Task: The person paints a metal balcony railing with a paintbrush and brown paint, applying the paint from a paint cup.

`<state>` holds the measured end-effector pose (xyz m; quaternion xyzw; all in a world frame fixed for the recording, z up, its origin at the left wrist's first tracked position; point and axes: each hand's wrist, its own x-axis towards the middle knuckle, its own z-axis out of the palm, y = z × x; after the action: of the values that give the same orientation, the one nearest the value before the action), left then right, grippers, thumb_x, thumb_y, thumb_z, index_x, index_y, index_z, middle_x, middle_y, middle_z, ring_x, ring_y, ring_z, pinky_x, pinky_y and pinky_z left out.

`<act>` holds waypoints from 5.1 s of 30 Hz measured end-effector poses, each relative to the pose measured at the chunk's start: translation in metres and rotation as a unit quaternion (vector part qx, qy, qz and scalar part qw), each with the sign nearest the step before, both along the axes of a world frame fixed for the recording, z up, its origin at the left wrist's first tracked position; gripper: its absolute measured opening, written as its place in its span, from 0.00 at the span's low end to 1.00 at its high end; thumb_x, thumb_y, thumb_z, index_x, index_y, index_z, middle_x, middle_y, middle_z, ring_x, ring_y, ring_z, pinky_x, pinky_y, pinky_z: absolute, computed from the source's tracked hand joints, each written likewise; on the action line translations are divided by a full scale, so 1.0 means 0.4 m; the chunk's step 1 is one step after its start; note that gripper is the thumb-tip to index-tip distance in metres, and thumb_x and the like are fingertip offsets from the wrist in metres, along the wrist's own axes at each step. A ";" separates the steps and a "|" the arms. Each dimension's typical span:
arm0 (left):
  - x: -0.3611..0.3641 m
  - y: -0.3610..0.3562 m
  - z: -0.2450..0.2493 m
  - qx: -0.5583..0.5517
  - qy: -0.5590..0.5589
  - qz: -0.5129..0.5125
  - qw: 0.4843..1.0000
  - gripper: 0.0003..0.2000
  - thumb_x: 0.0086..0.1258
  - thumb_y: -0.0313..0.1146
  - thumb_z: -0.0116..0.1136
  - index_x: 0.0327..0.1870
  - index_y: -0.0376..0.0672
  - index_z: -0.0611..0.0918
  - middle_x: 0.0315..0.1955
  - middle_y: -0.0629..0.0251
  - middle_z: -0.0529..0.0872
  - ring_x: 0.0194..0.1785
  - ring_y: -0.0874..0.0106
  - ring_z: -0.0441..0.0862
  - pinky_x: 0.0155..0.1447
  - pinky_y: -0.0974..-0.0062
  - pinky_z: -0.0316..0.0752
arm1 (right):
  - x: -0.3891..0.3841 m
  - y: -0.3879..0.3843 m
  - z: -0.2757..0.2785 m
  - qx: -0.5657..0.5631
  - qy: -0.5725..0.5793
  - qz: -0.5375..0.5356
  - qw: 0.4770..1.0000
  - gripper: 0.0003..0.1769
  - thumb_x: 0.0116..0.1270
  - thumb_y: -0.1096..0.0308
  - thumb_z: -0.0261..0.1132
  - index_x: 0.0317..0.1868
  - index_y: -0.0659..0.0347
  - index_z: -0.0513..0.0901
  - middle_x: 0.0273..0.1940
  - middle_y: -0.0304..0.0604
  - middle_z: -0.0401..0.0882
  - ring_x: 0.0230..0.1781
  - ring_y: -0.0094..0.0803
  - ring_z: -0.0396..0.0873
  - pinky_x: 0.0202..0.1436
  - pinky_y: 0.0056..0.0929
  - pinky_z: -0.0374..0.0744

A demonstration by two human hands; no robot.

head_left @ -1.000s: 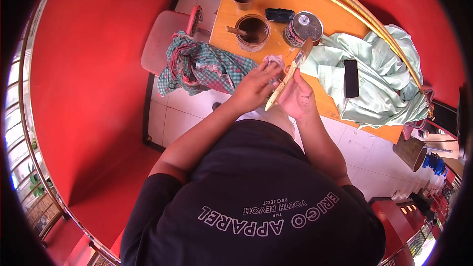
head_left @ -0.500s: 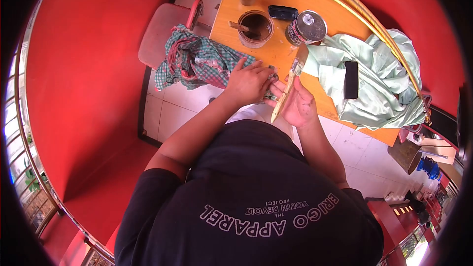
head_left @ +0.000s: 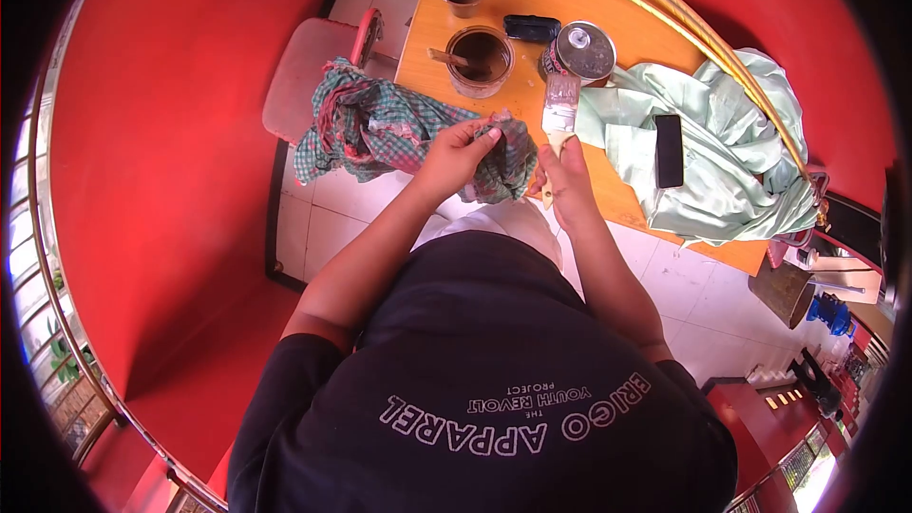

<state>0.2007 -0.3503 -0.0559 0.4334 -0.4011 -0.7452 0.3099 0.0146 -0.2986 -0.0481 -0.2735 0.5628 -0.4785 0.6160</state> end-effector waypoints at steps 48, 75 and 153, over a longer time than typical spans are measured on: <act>0.037 0.060 0.062 -0.100 0.005 0.062 0.993 0.08 0.73 0.27 0.59 0.48 0.35 0.80 0.40 0.71 0.84 0.45 0.83 0.78 0.52 0.82 0.74 | -0.038 -0.024 0.058 -0.066 -0.353 0.117 0.926 0.18 0.61 0.55 0.49 0.35 0.63 0.75 0.54 0.55 0.73 0.58 0.42 0.70 0.65 0.43 0.68; 0.022 0.094 0.098 -0.604 -0.299 -0.053 0.737 0.17 0.56 0.31 0.67 0.49 0.48 0.85 0.42 0.68 0.82 0.35 0.64 0.85 0.37 0.67 0.81 | 0.177 0.016 0.116 0.035 -0.265 -0.155 0.951 0.33 0.75 0.37 0.48 0.54 0.61 0.76 0.45 0.45 0.81 0.47 0.36 0.80 0.55 0.35 0.78; 0.040 0.168 0.091 -0.016 -0.074 0.112 0.991 0.10 0.74 0.30 0.57 0.53 0.42 0.75 0.41 0.61 0.89 0.36 0.77 0.84 0.35 0.82 0.72 | -0.216 -0.329 -0.180 -0.229 0.429 -0.076 0.870 0.58 0.35 0.57 0.86 0.65 0.63 0.61 0.58 0.53 0.75 0.58 0.45 0.77 0.61 0.40 0.75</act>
<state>0.2168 -0.2833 -0.0197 0.5246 -0.3843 -0.6649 0.3675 -0.0716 -0.4302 -0.1199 -0.5421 0.6654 -0.4745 0.1955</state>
